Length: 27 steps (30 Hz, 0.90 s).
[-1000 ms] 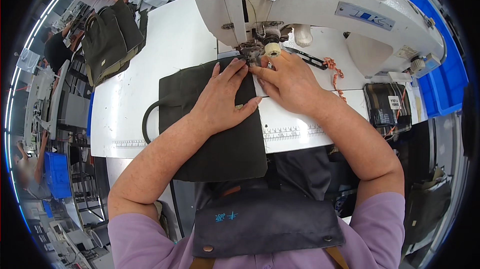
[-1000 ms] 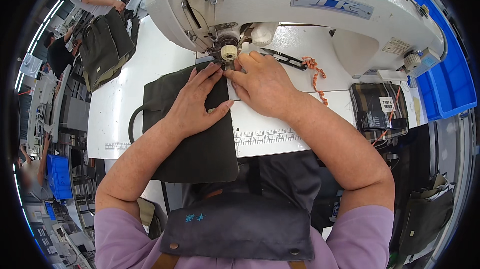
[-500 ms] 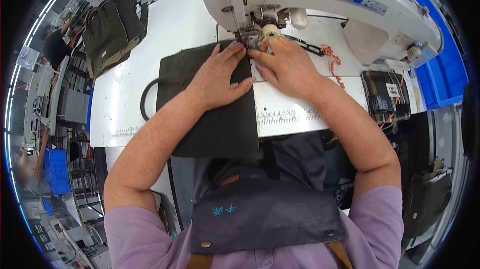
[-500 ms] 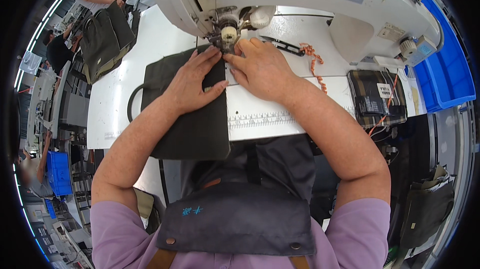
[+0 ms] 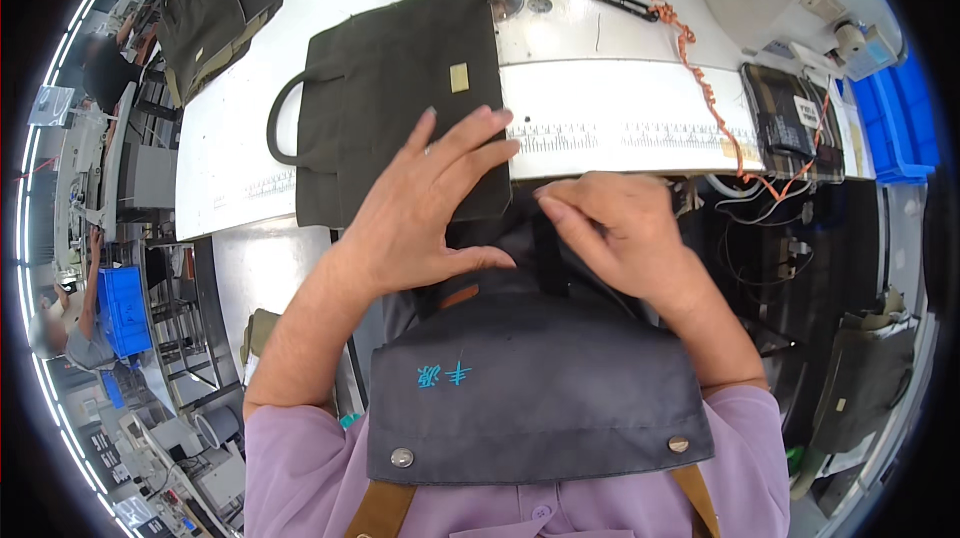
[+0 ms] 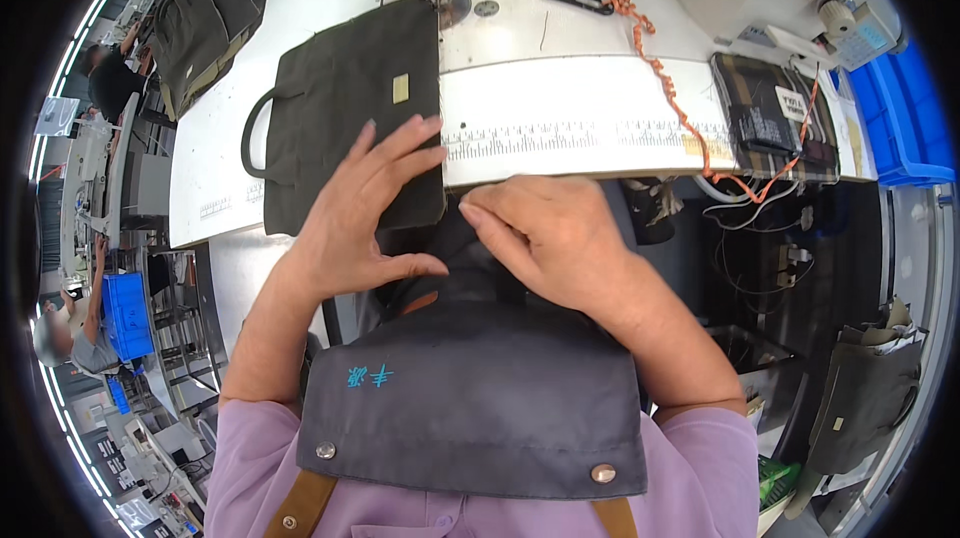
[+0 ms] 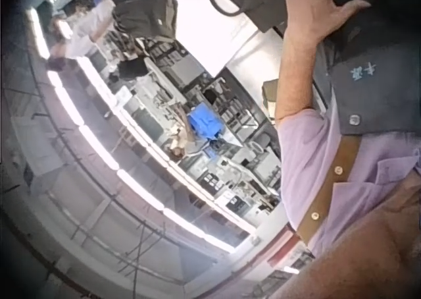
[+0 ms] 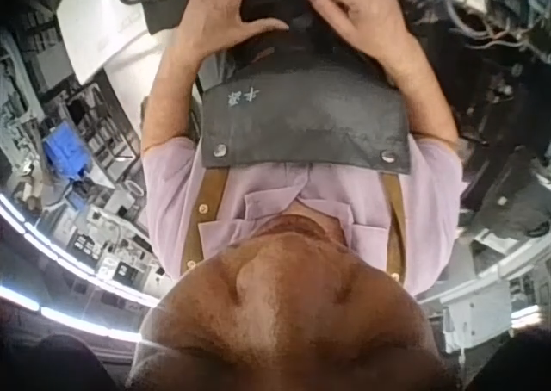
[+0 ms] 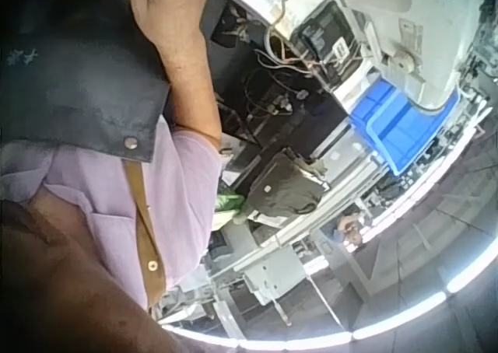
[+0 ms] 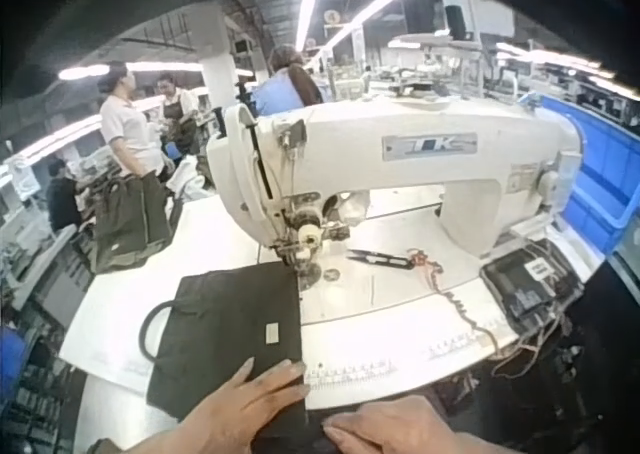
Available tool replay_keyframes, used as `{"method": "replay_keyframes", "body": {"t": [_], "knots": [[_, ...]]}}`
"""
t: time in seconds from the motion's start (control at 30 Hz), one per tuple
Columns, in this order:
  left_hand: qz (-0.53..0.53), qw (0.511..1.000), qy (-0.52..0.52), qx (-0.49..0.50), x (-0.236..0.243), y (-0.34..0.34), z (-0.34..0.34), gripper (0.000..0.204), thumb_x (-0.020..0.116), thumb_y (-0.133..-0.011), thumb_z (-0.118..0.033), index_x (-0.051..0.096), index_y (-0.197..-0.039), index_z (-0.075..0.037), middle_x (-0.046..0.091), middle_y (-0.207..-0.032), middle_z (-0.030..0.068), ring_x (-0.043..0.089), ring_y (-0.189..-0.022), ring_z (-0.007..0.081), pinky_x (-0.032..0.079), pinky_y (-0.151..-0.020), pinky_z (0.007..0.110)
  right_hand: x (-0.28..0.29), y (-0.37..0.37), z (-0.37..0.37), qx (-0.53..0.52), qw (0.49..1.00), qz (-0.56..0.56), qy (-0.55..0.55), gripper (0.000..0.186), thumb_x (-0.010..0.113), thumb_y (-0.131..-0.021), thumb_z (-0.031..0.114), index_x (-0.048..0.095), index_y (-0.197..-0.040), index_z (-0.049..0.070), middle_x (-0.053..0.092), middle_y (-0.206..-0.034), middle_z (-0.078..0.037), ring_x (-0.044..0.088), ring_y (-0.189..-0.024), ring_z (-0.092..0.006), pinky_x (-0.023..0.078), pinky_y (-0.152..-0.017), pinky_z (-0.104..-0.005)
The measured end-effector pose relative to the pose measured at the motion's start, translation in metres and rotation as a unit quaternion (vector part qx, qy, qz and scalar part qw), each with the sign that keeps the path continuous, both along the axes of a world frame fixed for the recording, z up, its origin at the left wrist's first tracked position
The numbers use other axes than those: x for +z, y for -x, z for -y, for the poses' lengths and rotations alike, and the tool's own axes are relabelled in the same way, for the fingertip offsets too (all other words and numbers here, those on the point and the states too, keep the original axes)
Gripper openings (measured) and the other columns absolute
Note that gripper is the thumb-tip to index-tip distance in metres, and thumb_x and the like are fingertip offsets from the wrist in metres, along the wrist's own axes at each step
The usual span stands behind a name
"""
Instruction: Sewing structural components and seams on fabric bags using an industrial sewing machine.
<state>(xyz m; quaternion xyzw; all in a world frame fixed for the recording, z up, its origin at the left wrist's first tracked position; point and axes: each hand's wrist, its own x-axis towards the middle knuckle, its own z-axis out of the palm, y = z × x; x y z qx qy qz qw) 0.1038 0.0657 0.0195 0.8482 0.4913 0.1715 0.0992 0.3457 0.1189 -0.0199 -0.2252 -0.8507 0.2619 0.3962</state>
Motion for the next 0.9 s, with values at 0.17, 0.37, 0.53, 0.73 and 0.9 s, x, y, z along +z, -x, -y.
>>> {"method": "replay_keyframes", "body": {"t": [0.17,0.37,0.53,0.73,0.9], "knots": [[0.12,0.992,0.002,0.039,-0.021,0.006,0.013,0.051,0.087,-0.077,-0.017,0.063,-0.122,-0.007,0.062,-0.14,0.0097,0.058,-0.133,0.03,0.04,-0.118,0.052,-0.04,0.019,0.016,0.019,0.948,0.026,0.317,0.027,0.072,-0.096,0.017,0.073,-0.114,-0.002,0.072,-0.08,-0.011,0.067,-0.063,-0.016,0.053,-0.061,-0.0305],[0.159,0.986,-0.008,0.046,-0.024,0.003,0.018,0.027,0.082,-0.081,-0.004,0.073,-0.107,-0.004,0.072,-0.127,0.011,0.065,-0.128,0.0301,0.042,-0.117,0.05,-0.049,0.034,0.019,0.099,0.861,-0.094,0.49,0.028,0.069,-0.1,0.018,0.072,-0.119,-0.003,0.068,-0.076,-0.001,0.062,-0.065,-0.0048,0.051,-0.061,-0.0232],[0.272,0.958,-0.038,0.086,-0.033,0.008,0.019,0.008,0.073,-0.09,0.0,0.076,-0.097,-0.001,0.077,-0.107,0.0132,0.073,-0.114,0.029,0.044,-0.115,0.051,-0.05,0.038,0.015,0.117,0.839,-0.131,0.516,0.016,0.067,-0.103,0.015,0.073,-0.098,0.001,0.062,-0.068,0.004,0.054,-0.06,-0.0017,0.042,-0.057,-0.0198],[0.205,0.972,-0.104,0.056,-0.04,0.007,0.017,0.012,0.076,-0.086,-0.002,0.076,-0.098,-0.004,0.078,-0.106,0.0081,0.074,-0.11,0.0246,0.052,-0.106,0.047,-0.051,0.039,0.015,0.116,0.841,-0.127,0.514,0.025,0.063,-0.103,0.015,0.067,-0.083,0.002,0.062,-0.064,0.003,0.052,-0.057,-0.0006,0.037,-0.053,-0.0207],[0.124,0.979,-0.161,0.022,-0.044,0.006,0.018,0.02,0.079,-0.083,-0.002,0.075,-0.102,-0.007,0.077,-0.11,0.0062,0.074,-0.111,0.0235,0.054,-0.104,0.046,-0.05,0.038,0.016,0.13,0.836,-0.132,0.517,0.024,0.059,-0.103,0.014,0.067,-0.084,0.002,0.063,-0.064,0.002,0.051,-0.057,-0.0007,0.037,-0.053,-0.0204]]}}
